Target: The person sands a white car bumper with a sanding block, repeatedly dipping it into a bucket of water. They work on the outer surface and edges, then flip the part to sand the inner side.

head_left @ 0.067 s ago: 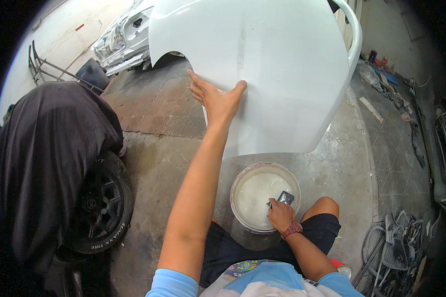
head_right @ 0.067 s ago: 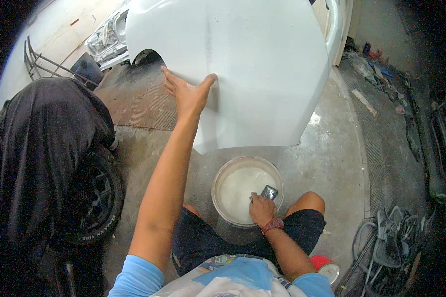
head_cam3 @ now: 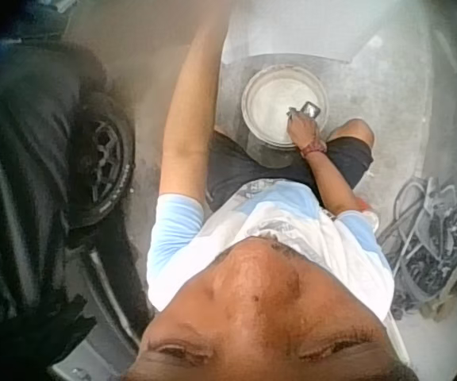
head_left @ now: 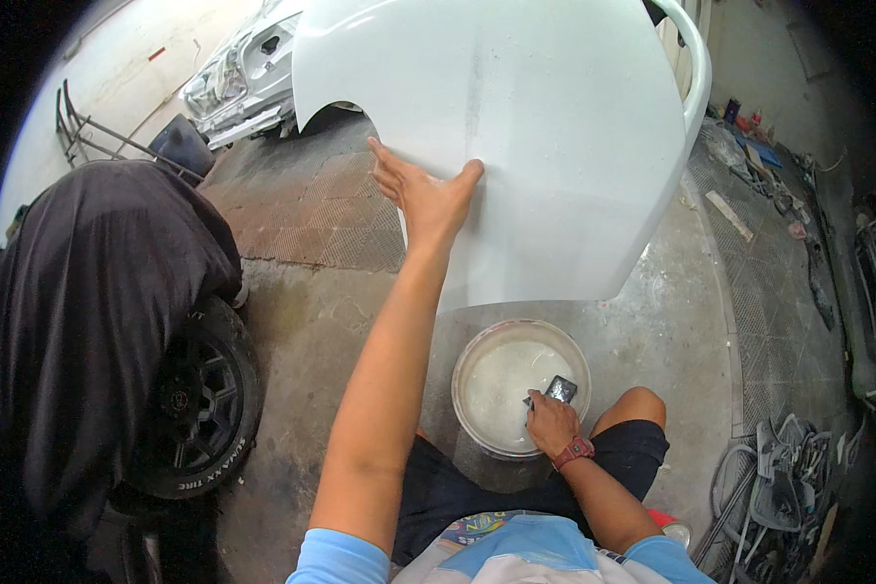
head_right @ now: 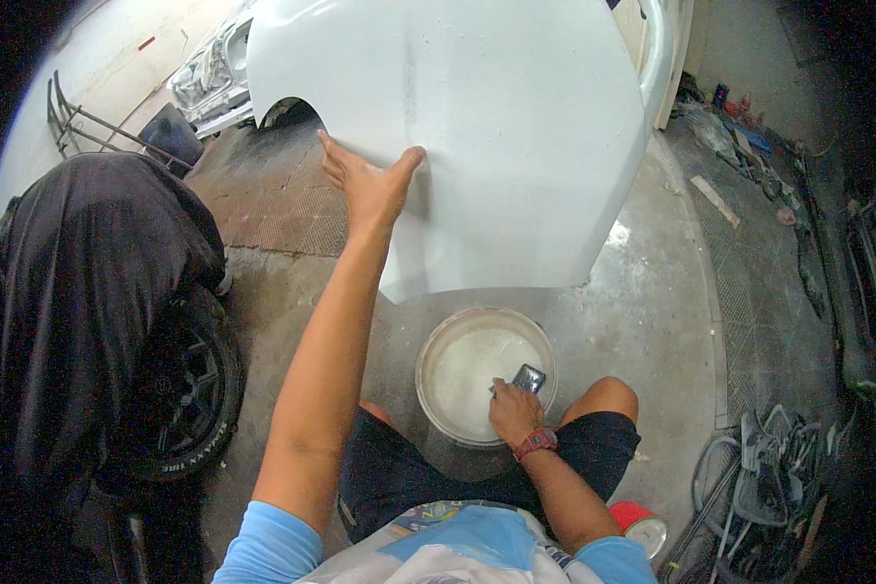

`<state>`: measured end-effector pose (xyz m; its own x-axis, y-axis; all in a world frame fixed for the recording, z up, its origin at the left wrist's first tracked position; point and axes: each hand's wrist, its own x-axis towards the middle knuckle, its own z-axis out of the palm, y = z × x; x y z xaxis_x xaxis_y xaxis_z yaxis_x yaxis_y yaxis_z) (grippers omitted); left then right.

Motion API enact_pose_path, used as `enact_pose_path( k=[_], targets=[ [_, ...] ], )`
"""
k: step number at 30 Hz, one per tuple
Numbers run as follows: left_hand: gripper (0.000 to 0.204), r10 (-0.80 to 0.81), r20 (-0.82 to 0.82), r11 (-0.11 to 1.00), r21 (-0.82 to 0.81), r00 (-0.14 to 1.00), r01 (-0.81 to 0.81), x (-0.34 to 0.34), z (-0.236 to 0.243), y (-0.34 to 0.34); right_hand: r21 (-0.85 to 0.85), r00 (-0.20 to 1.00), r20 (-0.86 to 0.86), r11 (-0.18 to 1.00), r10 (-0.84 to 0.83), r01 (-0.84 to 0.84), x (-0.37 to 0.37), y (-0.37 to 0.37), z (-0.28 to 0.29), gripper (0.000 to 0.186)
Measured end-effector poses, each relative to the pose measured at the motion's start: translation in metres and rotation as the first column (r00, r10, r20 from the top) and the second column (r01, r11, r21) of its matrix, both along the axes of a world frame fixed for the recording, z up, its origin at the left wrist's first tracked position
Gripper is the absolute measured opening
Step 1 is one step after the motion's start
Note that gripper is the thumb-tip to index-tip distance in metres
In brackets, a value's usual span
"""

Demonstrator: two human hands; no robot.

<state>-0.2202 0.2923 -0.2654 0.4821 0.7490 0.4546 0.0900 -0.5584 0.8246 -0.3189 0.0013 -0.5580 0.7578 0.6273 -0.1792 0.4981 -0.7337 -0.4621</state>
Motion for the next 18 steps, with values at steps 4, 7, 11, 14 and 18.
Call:
enact_pose_path(
  k=[4,7,11,14,18],
  targets=[
    [0.145,-0.012,0.033,0.999,0.041,0.999,0.011,-0.002,-0.003,0.001,0.026,0.999,0.041,1.0,0.004,-0.005,-0.002,-0.001,0.0,0.041],
    [0.145,0.01,-0.019,0.999,0.032,1.0,-0.009,0.001,-0.001,0.002,0.041,0.999,0.05,0.999,0.015,-0.017,0.003,0.001,0.0,0.041],
    [0.145,-0.03,-0.039,0.999,0.014,0.999,0.03,0.005,0.005,0.001,0.066,0.998,0.063,0.997,0.022,-0.026,0.01,0.003,0.001,0.041],
    [0.146,-0.027,-0.062,1.0,-0.012,0.998,0.026,0.006,0.006,-0.001,0.029,0.999,0.049,0.999,0.023,-0.025,0.012,0.003,0.001,0.041],
    [0.146,-0.002,-0.068,1.0,-0.013,0.998,0.002,0.007,0.006,0.001,0.03,0.999,0.043,0.999,0.02,-0.021,0.01,0.004,0.001,0.041]
  ],
)
